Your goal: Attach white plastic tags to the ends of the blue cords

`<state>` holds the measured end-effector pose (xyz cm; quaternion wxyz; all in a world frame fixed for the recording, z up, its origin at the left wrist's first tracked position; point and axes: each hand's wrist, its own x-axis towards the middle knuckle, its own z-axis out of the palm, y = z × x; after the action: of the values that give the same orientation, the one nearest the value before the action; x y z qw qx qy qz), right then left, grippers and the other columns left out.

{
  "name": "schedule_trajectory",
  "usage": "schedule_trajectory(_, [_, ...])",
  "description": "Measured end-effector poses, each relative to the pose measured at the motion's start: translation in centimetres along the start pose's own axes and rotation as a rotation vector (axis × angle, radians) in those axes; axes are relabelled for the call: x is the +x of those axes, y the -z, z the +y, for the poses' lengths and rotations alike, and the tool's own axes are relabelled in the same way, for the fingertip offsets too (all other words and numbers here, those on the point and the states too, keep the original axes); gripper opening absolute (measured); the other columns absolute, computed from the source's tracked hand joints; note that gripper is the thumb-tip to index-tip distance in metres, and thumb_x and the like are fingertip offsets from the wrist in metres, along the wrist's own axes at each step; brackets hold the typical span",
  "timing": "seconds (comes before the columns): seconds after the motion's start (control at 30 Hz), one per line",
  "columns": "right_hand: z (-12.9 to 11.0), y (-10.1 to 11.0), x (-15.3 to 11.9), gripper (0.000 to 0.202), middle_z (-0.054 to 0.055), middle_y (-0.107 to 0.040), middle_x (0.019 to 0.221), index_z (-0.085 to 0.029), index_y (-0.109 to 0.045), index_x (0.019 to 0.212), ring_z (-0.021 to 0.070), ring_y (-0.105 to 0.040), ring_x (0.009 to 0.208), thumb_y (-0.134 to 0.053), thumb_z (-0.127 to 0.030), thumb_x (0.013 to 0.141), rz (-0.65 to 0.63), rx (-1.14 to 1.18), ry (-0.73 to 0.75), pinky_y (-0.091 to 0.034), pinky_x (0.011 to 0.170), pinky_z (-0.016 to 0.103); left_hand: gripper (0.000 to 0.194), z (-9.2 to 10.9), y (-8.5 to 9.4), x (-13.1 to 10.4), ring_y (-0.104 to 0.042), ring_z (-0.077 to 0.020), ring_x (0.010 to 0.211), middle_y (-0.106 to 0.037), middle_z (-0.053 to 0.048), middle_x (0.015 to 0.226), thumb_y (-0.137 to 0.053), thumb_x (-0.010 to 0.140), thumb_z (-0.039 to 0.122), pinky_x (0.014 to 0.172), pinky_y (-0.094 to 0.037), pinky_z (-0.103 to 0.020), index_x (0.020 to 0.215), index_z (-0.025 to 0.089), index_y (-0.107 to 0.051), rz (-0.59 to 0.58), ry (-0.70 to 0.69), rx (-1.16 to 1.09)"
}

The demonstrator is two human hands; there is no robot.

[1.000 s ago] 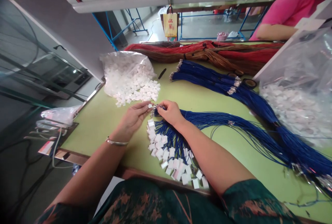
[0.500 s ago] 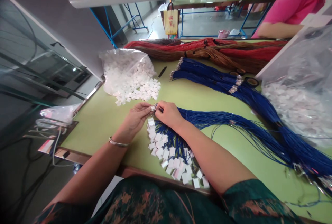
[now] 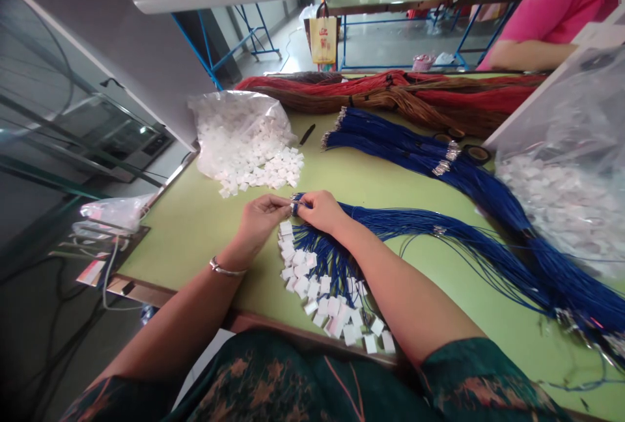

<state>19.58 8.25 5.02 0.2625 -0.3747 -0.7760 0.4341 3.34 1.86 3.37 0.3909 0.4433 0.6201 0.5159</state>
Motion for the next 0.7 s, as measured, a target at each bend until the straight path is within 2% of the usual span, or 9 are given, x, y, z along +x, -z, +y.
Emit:
schedule_trajectory(0.1, [0.1,-0.1,0.0,0.018,-0.003,-0.053,0.049,-0.015,-0.06,0.057,0.0082,-0.044,0.049,-0.057,-0.026,0.07,-0.01,0.027,0.021,-0.033,0.05,0.02,0.017,0.0,0.1,-0.2,-0.066,-0.0196,0.079,-0.072,-0.007,0.081,-0.072,0.068,0.03,0.08,-0.052,-0.035,0.078,0.017,-0.072,-0.046,-0.06,0.095])
schedule_trajectory(0.17, [-0.2,0.0,0.0,0.018,-0.003,-0.055,0.049,-0.015,-0.06,0.057,0.0085,-0.046,0.048,-0.057,-0.027,0.071,0.007,0.116,-0.049,-0.035,0.049,0.02,0.019,0.5,0.7,-0.4,-0.066,-0.0196,0.077,-0.072,-0.008,0.08,-0.072,0.068,0.033,0.077,-0.052,-0.033,0.078,0.016,-0.072,-0.096,-0.064,0.154])
schedule_trajectory(0.27, [-0.9,0.2,-0.1,0.018,0.0,-0.061,0.054,-0.015,-0.063,0.064,0.0104,-0.051,0.048,-0.059,-0.03,0.073,0.081,0.317,-0.199,-0.04,0.049,0.022,0.018,2.0,2.1,-0.3,-0.064,-0.0183,0.073,-0.072,-0.007,0.079,-0.069,0.07,0.034,0.069,-0.05,-0.03,0.077,0.017,-0.072,-0.278,-0.076,0.312])
schedule_trajectory(0.33, [-1.2,0.2,-0.2,0.02,0.001,-0.064,0.057,-0.015,-0.066,0.067,0.0119,-0.055,0.053,-0.062,-0.034,0.073,0.129,0.363,-0.208,-0.043,0.052,0.023,0.018,3.2,2.8,0.4,-0.063,-0.0171,0.07,-0.072,-0.005,0.077,-0.065,0.072,0.034,0.066,-0.047,-0.028,0.076,0.018,-0.071,-0.351,-0.114,0.456])
schedule_trajectory(0.4, [-1.3,0.1,-0.3,0.022,0.001,-0.063,0.058,-0.015,-0.067,0.065,0.0128,-0.056,0.058,-0.064,-0.036,0.072,0.159,0.317,-0.145,-0.044,0.056,0.023,0.022,4.1,2.8,1.6,-0.061,-0.0171,0.067,-0.07,-0.004,0.072,-0.062,0.075,0.038,0.063,-0.045,-0.028,0.071,0.018,-0.07,-0.241,-0.15,0.615])
schedule_trajectory(0.47, [-1.2,-0.1,-0.4,0.024,0.001,-0.064,0.06,-0.015,-0.067,0.064,0.0138,-0.057,0.061,-0.063,-0.037,0.072,0.183,0.271,-0.079,-0.044,0.059,0.024,0.028,4.6,1.9,3.2,-0.059,-0.0187,0.066,-0.067,-0.006,0.067,-0.058,0.078,0.041,0.062,-0.043,-0.03,0.069,0.017,-0.069,-0.048,-0.148,0.766])
schedule_trajectory(0.5, [-1.0,-0.1,-0.4,0.024,0.002,-0.065,0.062,-0.015,-0.067,0.064,0.0143,-0.058,0.063,-0.063,-0.036,0.073,0.188,0.268,-0.056,-0.044,0.06,0.025,0.029,4.5,1.3,3.9,-0.059,-0.0202,0.066,-0.067,-0.007,0.068,-0.057,0.078,0.041,0.062,-0.043,-0.031,0.07,0.016,-0.069,0.009,-0.137,0.827])
schedule_trajectory(0.6, [-0.5,0.2,-0.3,0.019,0.002,-0.067,0.067,-0.015,-0.07,0.072,0.0147,-0.059,0.067,-0.065,-0.034,0.07,0.121,0.33,-0.014,-0.046,0.064,0.026,0.026,3.8,-0.8,5.8,-0.062,-0.026,0.078,-0.069,-0.01,0.081,-0.061,0.075,0.04,0.071,-0.045,-0.035,0.085,0.017,-0.07,0.044,-0.146,0.943])
schedule_trajectory(0.7, [-0.2,0.9,-0.1,0.021,0.0,-0.067,0.068,-0.016,-0.072,0.081,0.0135,-0.059,0.066,-0.068,-0.029,0.064,-0.071,0.426,-0.029,-0.047,0.066,0.026,0.024,2.7,-1.8,6.7,-0.061,-0.0284,0.09,-0.069,-0.012,0.091,-0.062,0.076,0.031,0.081,-0.044,-0.037,0.095,0.018,-0.069,0.048,-0.182,0.977])
